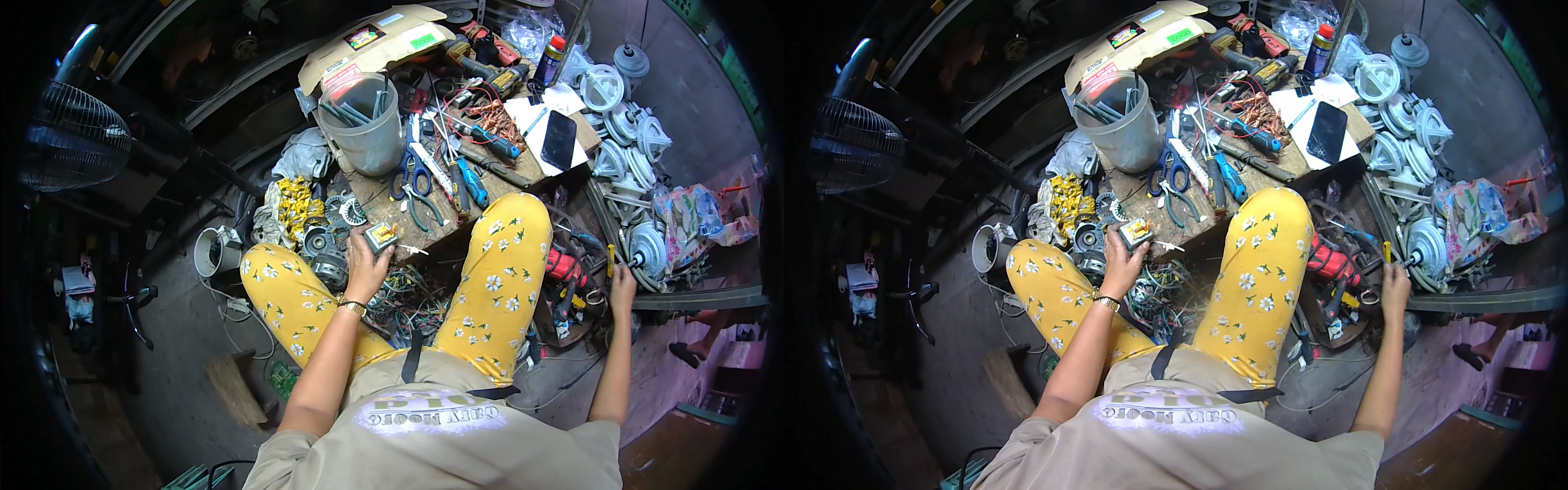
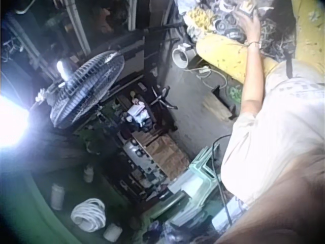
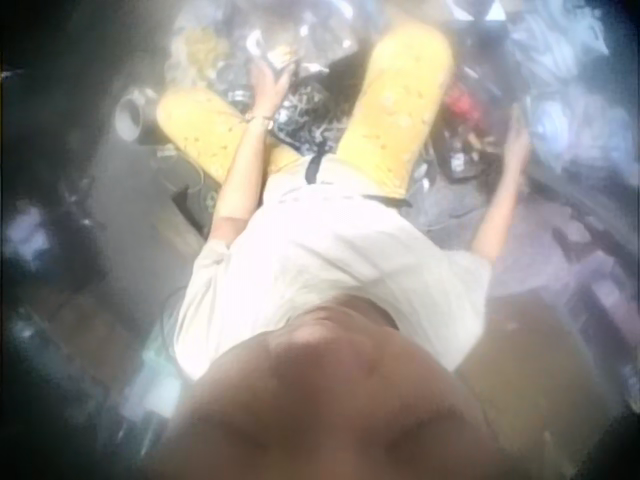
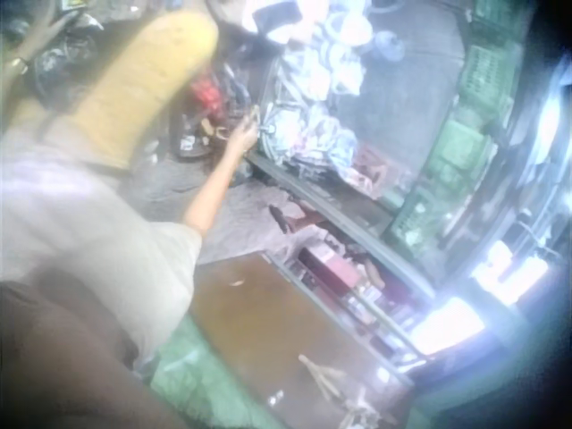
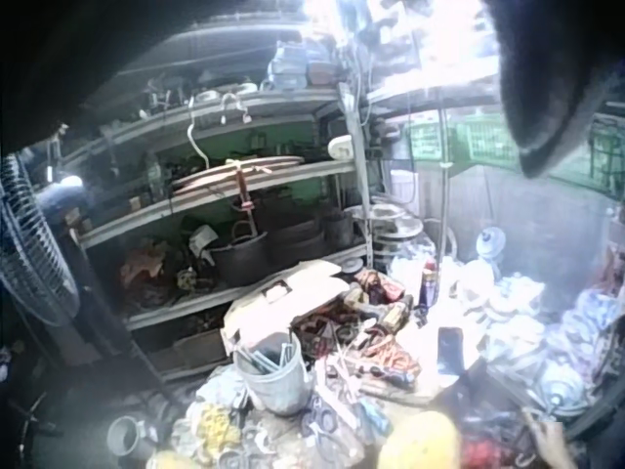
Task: The person manipulates a small transformer by hand and with a screwdriver, using pliers to pull and strip various colored wires connected to it.
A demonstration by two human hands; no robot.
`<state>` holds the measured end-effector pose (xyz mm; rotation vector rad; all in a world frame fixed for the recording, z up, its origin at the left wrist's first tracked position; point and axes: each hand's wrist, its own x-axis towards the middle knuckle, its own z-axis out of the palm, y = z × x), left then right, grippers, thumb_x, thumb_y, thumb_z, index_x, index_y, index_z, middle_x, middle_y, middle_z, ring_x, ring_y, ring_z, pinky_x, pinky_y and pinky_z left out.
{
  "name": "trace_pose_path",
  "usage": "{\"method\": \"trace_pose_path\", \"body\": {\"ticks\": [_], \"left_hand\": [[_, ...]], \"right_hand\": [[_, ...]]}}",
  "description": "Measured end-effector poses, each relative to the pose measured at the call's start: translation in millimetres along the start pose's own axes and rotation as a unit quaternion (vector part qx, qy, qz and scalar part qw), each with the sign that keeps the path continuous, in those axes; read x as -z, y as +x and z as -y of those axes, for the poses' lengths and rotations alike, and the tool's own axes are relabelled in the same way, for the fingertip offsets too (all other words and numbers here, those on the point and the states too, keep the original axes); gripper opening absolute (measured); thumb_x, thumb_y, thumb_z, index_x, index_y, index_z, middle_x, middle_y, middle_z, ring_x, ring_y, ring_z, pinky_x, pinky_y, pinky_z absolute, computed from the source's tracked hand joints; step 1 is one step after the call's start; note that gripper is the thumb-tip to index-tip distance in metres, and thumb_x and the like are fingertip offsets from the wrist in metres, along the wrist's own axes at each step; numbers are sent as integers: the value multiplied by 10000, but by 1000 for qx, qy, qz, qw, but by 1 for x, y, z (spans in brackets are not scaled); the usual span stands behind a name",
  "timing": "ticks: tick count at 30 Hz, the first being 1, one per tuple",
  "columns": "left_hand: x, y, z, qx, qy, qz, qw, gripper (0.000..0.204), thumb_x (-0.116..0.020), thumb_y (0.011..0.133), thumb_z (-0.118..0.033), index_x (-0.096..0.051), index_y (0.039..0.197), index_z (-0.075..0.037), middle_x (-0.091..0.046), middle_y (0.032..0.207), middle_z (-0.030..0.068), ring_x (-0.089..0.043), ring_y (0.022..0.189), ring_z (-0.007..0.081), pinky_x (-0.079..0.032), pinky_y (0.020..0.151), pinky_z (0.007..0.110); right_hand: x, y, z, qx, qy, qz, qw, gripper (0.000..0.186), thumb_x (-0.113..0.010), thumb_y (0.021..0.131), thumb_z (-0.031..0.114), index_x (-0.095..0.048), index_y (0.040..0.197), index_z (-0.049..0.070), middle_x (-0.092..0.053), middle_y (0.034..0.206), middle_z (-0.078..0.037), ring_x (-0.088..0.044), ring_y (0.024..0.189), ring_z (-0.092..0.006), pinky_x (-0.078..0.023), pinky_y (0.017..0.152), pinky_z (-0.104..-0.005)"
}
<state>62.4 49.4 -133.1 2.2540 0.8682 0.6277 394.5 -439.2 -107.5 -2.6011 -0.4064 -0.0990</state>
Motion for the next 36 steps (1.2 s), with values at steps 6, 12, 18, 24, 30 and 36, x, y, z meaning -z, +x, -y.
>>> {"method": "trace_pose_path", "body": {"ticks": [6,12,18,24,30,36], "left_hand": [[9,7,-4,-20,18,-7,1000,589,-766,777,-171,-397,1193,24,-487,1156,220,-464,1126,403,-374,977,449],[2,9,-5,16,5,-16,1000,580,-764,753,-141,-413,1184,23,-507,1156,234,-468,1119,417,-383,960,474],[6,12,-17,8,46,0,999,584,-765,753,-152,-420,1194,15,-506,1153,233,-460,1142,416,-381,956,506],[2,5,-9,22,80,3,997,557,-755,763,-148,-392,1123,73,-516,1109,259,-469,1102,444,-394,924,526],[9,9,-17,27,67,12,997,497,-751,767,-139,-403,1068,48,-546,1050,276,-520,1049,452,-430,888,505],[14,12,-23,54,85,37,994,499,-750,753,-126,-401,1069,41,-576,1027,270,-573,998,445,-475,838,492]], "right_hand": [[116,-75,67,45,141,-17,989,338,-595,941,113,-514,1226,-50,-591,1061,-104,-546,995,-187,-421,949,-334],[142,-128,215,153,423,-18,893,297,-452,1005,224,-471,1155,-31,-601,934,-154,-601,885,-214,-523,783,-332],[22,-149,306,174,453,159,860,454,-496,896,-37,-486,1349,-56,-669,829,-148,-673,694,-172,-549,638,-306],[-64,-143,339,234,401,195,864,425,-526,873,-65,-573,1294,-27,-682,1090,-228,-705,848,-284,-538,759,-331],[-80,-146,348,160,415,226,867,417,-521,892,-55,-568,1304,-13,-673,1150,-212,-706,891,-296,-540,775,-336],[-97,-149,352,194,424,197,862,425,-514,893,-61,-563,1311,-8,-644,1219,-214,-691,998,-304,-532,825,-326]]}}
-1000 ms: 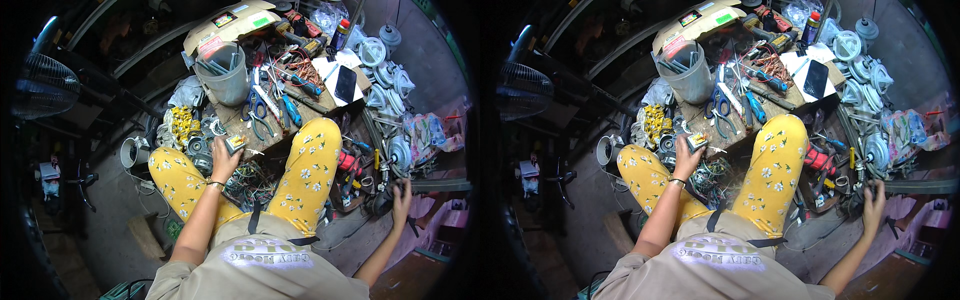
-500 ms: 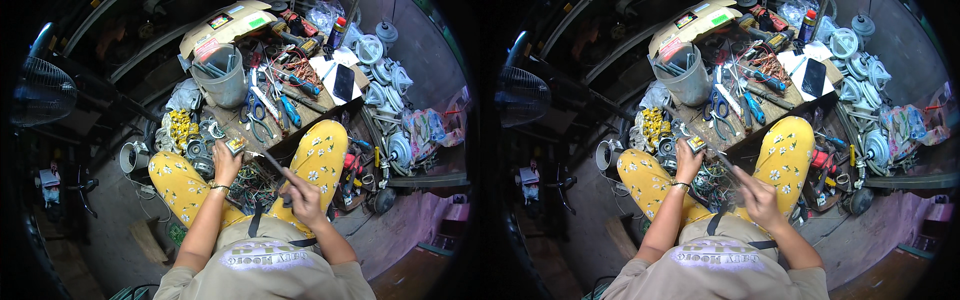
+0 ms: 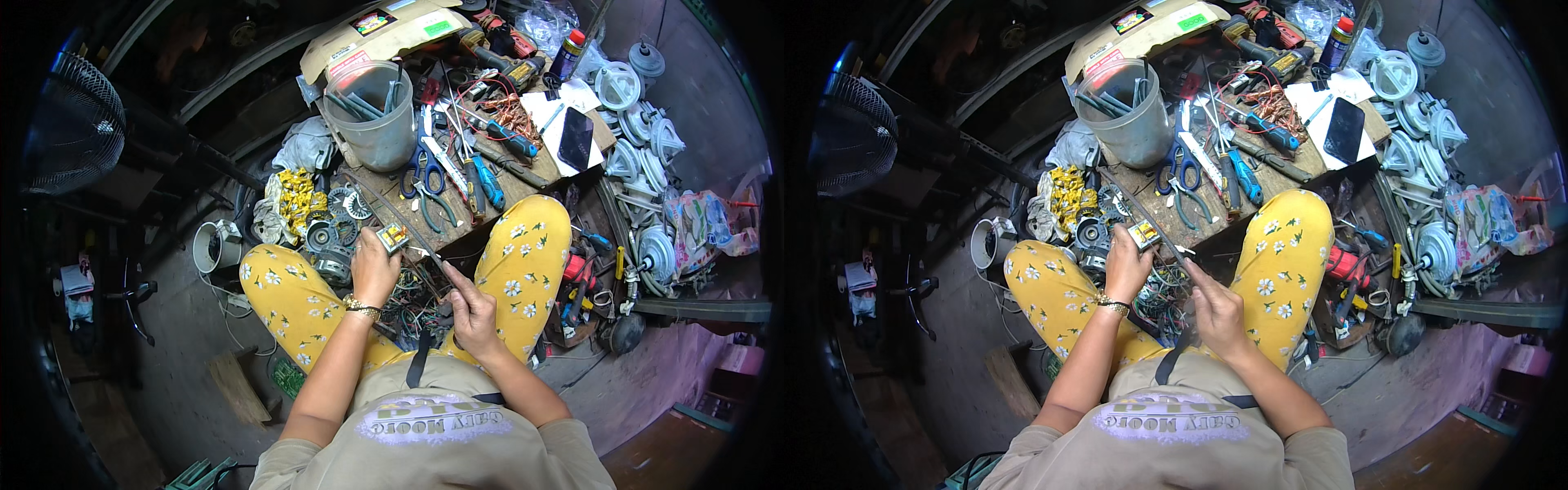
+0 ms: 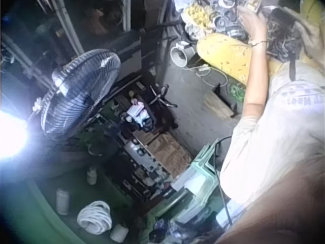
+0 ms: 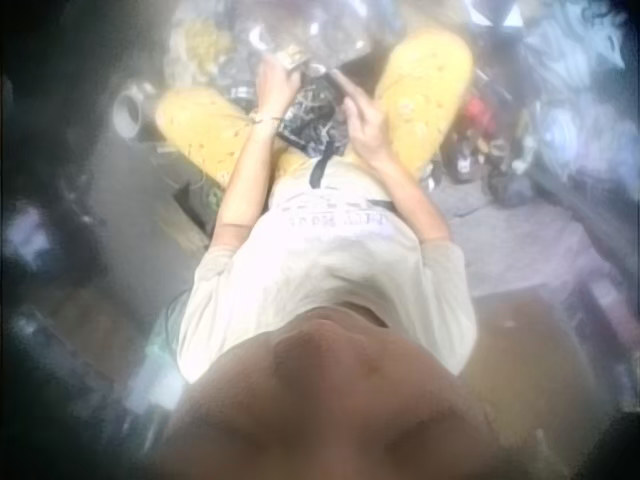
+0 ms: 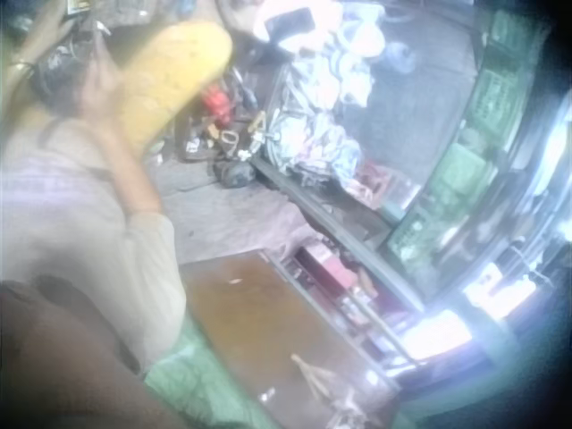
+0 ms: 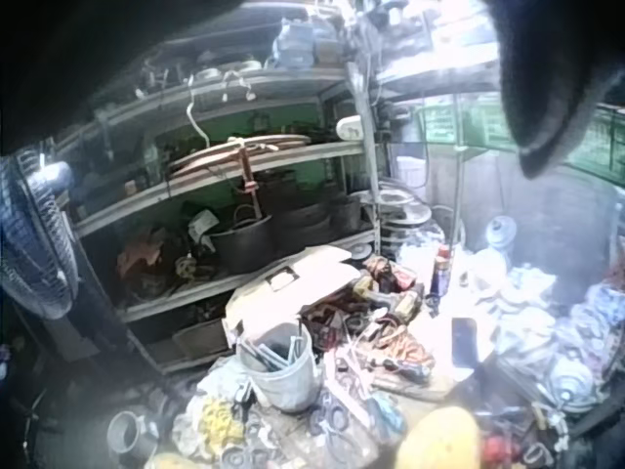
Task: The person manipulates a small transformer by hand and with a screwdriver, using pliers to pull and strip various colored wires connected to it.
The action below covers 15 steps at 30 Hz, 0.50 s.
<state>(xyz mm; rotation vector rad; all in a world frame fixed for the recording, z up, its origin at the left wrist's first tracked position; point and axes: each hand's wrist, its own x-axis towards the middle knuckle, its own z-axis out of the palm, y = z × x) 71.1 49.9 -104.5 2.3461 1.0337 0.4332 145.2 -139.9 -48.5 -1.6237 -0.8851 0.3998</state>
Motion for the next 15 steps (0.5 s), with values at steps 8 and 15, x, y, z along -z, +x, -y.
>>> {"method": "trace_pose_path", "body": {"ticks": [8,15], "left_hand": [[4,-2,1,16,3,24,1000,518,-707,768,-105,-364,1125,45,-580,1053,299,-610,925,459,-509,769,497],[6,2,-4,10,7,29,1000,503,-696,763,-77,-368,1120,55,-582,1038,297,-609,936,460,-514,778,494]], "right_hand": [[0,-5,4,-18,-6,-3,1000,420,-514,892,-52,-568,1306,-8,-650,1202,-220,-703,933,-286,-539,792,-328],[-13,1,0,1,-34,-36,999,444,-523,884,-53,-569,1319,23,-683,969,-204,-669,713,-269,-525,666,-356]]}}
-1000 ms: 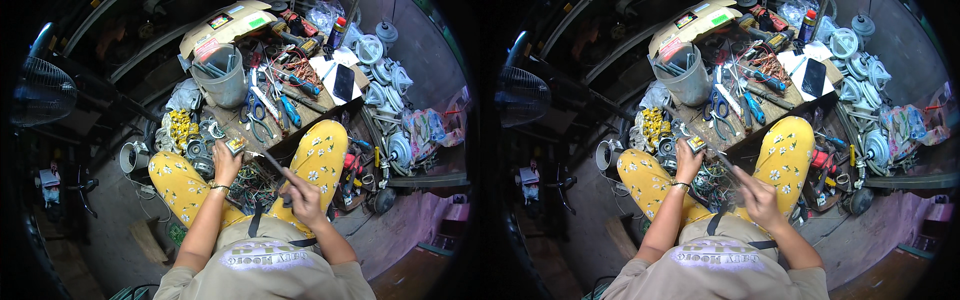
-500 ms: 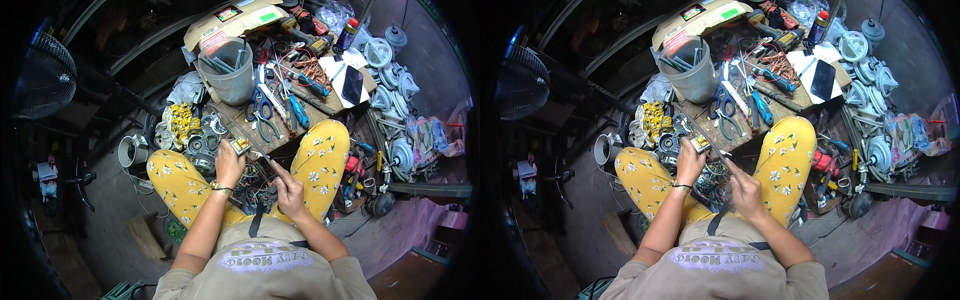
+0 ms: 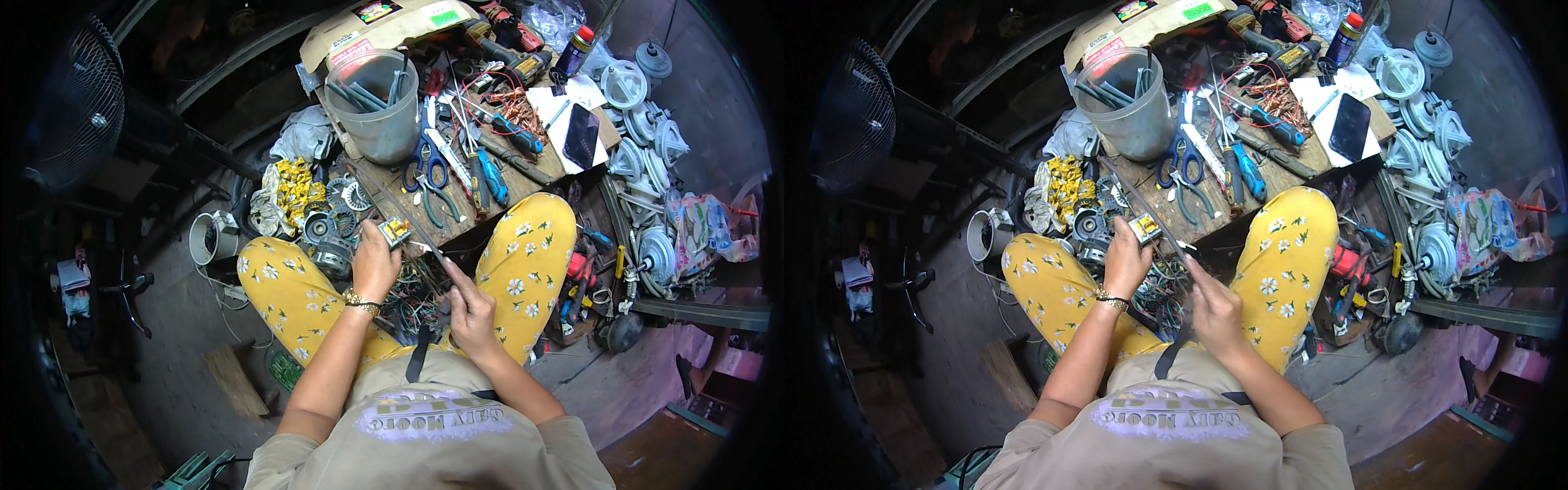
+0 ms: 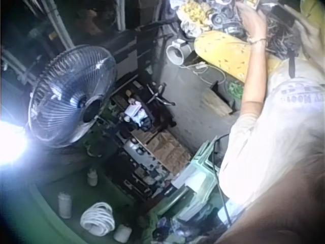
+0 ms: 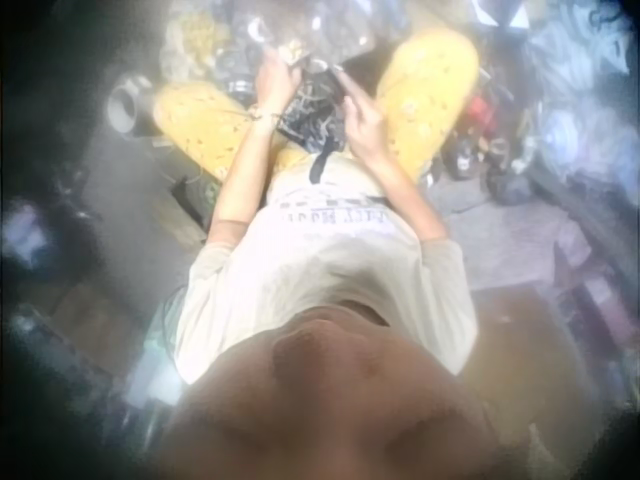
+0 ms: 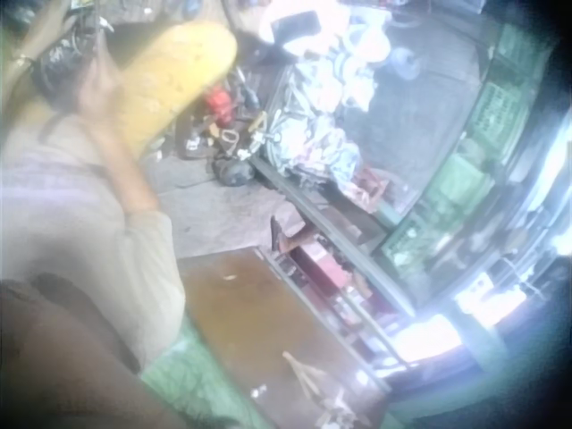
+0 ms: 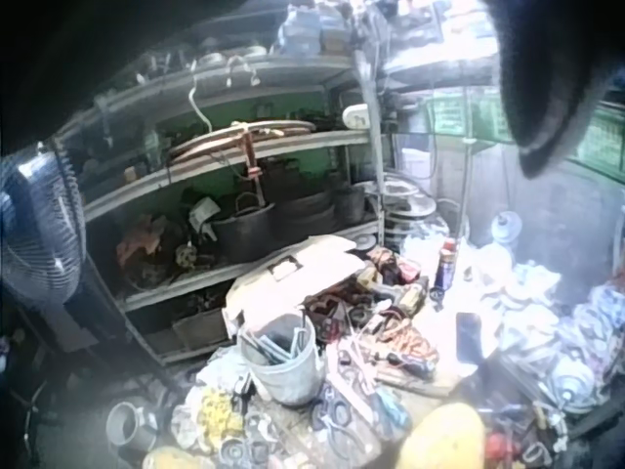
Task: The person manipulates a small transformer by hand and with a screwdriver, using pliers to pull and strip various colored wires connected to it.
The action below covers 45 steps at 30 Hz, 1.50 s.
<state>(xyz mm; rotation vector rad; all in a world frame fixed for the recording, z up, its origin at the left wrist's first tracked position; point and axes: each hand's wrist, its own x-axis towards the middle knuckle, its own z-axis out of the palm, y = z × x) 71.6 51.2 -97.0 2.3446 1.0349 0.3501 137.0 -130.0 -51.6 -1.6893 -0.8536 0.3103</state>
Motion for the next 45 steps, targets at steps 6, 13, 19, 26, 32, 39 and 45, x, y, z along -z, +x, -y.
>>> {"method": "trace_pose_path", "body": {"ticks": [6,13,19,26,32,39,45], "left_hand": [[1,2,5,8,-4,31,999,677,-708,811,-166,-289,1259,117,-608,1033,320,-606,940,482,-504,765,494],[4,2,-3,23,-5,35,999,605,-703,806,-169,-322,1200,87,-614,997,313,-618,901,476,-512,733,508],[8,2,-3,33,-12,31,999,504,-706,786,-127,-373,1126,39,-597,1034,295,-614,933,469,-514,749,521],[5,2,-6,18,23,28,999,508,-717,778,-132,-374,1101,56,-599,1017,287,-620,922,456,-531,728,503],[11,3,-6,32,23,37,999,521,-726,775,-139,-378,1111,56,-604,1012,280,-622,933,447,-527,750,502],[9,2,-13,19,35,21,999,595,-709,801,-212,-354,1165,98,-601,1040,304,-607,970,456,-509,769,509],[7,-1,-3,30,33,30,999,566,-717,801,-226,-362,1121,79,-611,1013,297,-609,978,448,-510,771,508]], "right_hand": [[-7,7,5,74,-66,-1,995,527,-564,811,-98,-579,1318,43,-617,731,-155,-586,597,-287,-489,584,-381],[-16,16,0,86,-106,-17,991,527,-571,803,-93,-586,1311,46,-571,668,-154,-552,555,-294,-468,549,-395],[-15,9,1,84,-71,-21,994,516,-569,799,-86,-603,1295,54,-586,679,-153,-582,571,-284,-479,562,-387],[-28,29,-3,96,-105,-11,990,520,-583,806,-71,-597,1306,72,-576,660,-152,-571,571,-311,-472,552,-406],[-20,22,4,97,-99,-7,990,508,-575,810,-75,-597,1301,53,-608,703,-166,-596,595,-307,-487,567,-399],[-39,49,-3,151,-130,-18,980,523,-582,806,-64,-588,1313,61,-592,691,-165,-589,588,-305,-484,570,-419],[-19,12,0,117,-98,-19,988,540,-559,801,-78,-584,1321,65,-659,766,-183,-625,632,-317,-510,610,-406]]}}
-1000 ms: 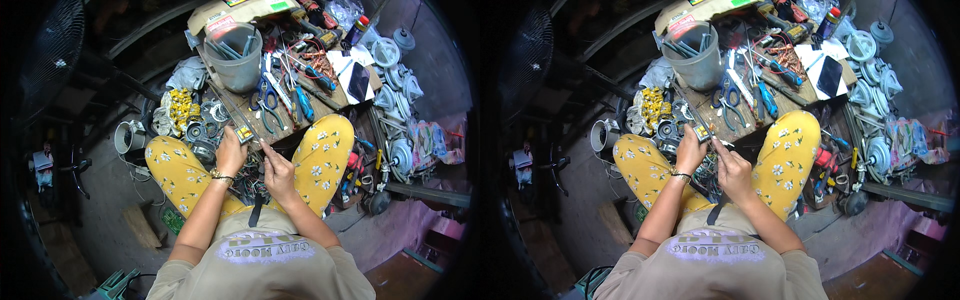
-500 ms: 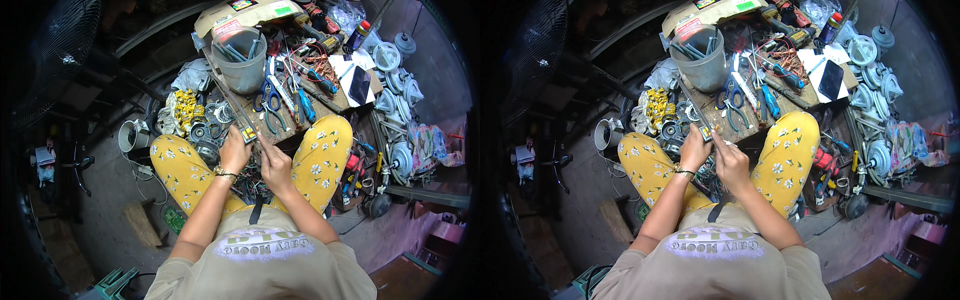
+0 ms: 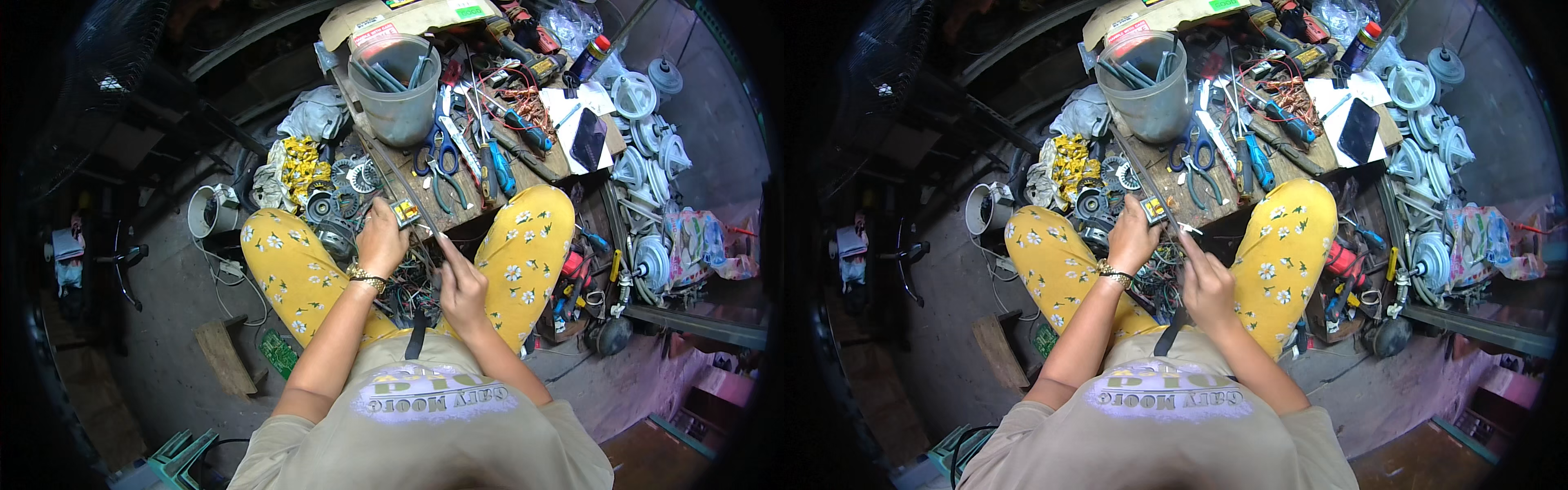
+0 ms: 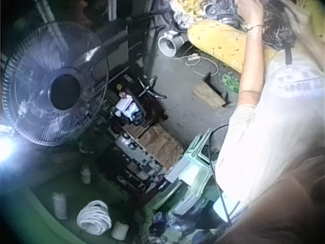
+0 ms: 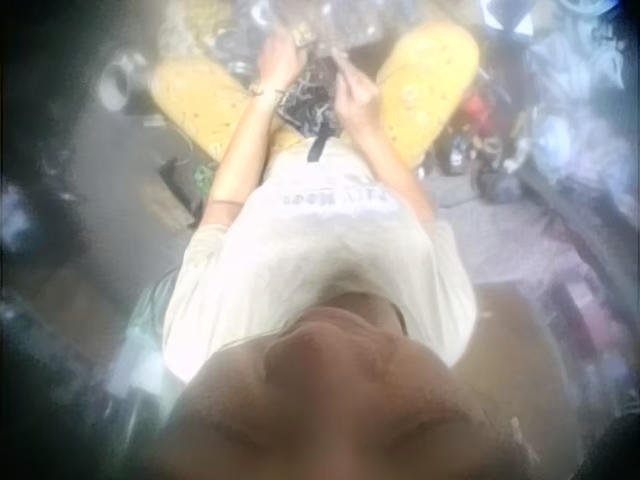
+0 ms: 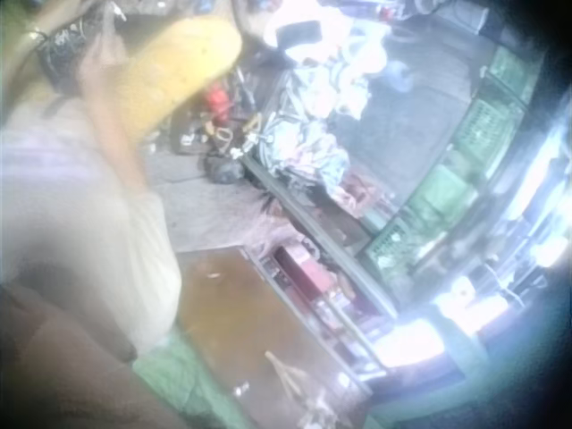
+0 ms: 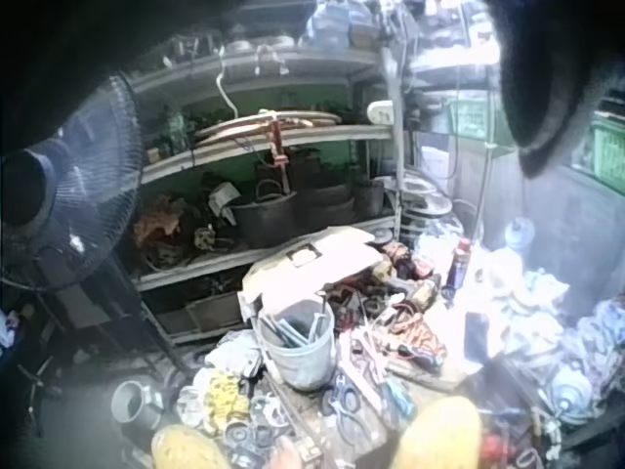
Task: The person manipulates a small transformer by hand and with a screwdriver, using pliers to pull and strip various colored wires connected to it.
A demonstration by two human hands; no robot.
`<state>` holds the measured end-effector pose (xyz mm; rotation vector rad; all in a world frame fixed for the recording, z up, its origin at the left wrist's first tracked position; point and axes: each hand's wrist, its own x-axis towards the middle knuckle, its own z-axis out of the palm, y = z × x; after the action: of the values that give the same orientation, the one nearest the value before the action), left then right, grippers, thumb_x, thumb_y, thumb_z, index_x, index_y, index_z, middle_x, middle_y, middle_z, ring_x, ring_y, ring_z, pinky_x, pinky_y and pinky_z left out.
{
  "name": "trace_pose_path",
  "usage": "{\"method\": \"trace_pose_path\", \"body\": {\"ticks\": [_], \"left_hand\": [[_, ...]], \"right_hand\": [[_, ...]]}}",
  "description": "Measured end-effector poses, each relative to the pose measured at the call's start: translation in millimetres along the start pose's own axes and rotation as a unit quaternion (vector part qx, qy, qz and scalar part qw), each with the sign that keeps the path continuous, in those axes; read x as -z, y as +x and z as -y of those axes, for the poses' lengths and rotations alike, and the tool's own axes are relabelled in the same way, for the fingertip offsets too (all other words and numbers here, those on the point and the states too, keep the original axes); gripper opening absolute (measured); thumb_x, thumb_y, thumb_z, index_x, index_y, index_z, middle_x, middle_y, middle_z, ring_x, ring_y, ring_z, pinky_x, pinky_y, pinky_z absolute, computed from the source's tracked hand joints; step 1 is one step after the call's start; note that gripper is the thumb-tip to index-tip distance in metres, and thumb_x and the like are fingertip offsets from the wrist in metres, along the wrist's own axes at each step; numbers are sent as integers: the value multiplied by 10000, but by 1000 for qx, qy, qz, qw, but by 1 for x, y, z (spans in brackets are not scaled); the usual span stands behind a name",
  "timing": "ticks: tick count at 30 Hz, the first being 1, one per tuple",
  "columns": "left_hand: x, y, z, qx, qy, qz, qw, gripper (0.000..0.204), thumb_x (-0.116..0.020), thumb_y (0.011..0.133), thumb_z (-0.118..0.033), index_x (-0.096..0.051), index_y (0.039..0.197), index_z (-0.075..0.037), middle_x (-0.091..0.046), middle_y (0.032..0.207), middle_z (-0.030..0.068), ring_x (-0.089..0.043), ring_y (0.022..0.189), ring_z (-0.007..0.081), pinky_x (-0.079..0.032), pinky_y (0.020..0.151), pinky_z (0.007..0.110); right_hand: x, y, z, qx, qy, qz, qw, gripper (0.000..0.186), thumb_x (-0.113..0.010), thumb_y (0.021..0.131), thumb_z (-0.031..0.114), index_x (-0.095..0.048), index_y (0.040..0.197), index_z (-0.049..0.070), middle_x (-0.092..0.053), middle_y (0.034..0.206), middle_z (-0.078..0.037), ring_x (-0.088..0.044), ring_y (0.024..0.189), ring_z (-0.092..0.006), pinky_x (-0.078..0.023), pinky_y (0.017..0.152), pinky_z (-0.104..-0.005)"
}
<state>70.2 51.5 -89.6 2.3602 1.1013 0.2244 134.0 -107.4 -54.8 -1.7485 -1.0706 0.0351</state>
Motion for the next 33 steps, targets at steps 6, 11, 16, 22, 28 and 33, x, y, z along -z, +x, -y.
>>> {"method": "trace_pose_path", "body": {"ticks": [6,11,16,22,28,33], "left_hand": [[3,3,-8,-12,-3,-9,1000,506,-713,787,-175,-377,1087,56,-609,985,291,-604,961,457,-511,764,518],[4,-1,-9,9,-26,1,1000,497,-731,760,-126,-393,1080,49,-596,1033,281,-586,1012,448,-520,794,506],[-1,-5,-8,-20,3,-23,1000,511,-715,778,-148,-377,1101,58,-600,1011,296,-587,991,454,-510,799,515],[2,0,-13,1,-4,9,1000,523,-731,760,-130,-383,1100,62,-602,1039,274,-583,1018,447,-522,806,510],[-5,-2,-9,-30,-8,-20,999,526,-727,797,-187,-373,1101,57,-596,1003,311,-573,1007,473,-487,821,522],[2,6,-14,47,-53,53,996,496,-719,770,-134,-390,1092,48,-586,1084,286,-561,1058,462,-507,831,515]], "right_hand": [[-25,37,-10,23,-48,18,998,548,-569,805,-56,-573,1337,74,-658,761,-177,-619,630,-326,-503,606,-422],[-12,20,-1,-12,2,0,1000,505,-567,828,-39,-581,1321,70,-646,745,-172,-615,629,-330,-496,596,-428],[7,-13,1,-29,-13,10,999,491,-564,834,-41,-587,1311,70,-651,765,-174,-619,639,-335,-497,602,-434],[-24,39,-7,29,-5,-31,999,500,-554,831,-50,-588,1316,68,-653,767,-192,-630,644,-332,-504,610,-425],[10,-15,-1,-26,9,-4,1000,503,-540,824,-58,-581,1316,43,-641,784,-197,-628,643,-335,-503,610,-426],[-25,46,-12,12,-2,-19,1000,506,-568,840,-27,-569,1333,87,-638,744,-192,-624,625,-353,-500,594,-433]]}}
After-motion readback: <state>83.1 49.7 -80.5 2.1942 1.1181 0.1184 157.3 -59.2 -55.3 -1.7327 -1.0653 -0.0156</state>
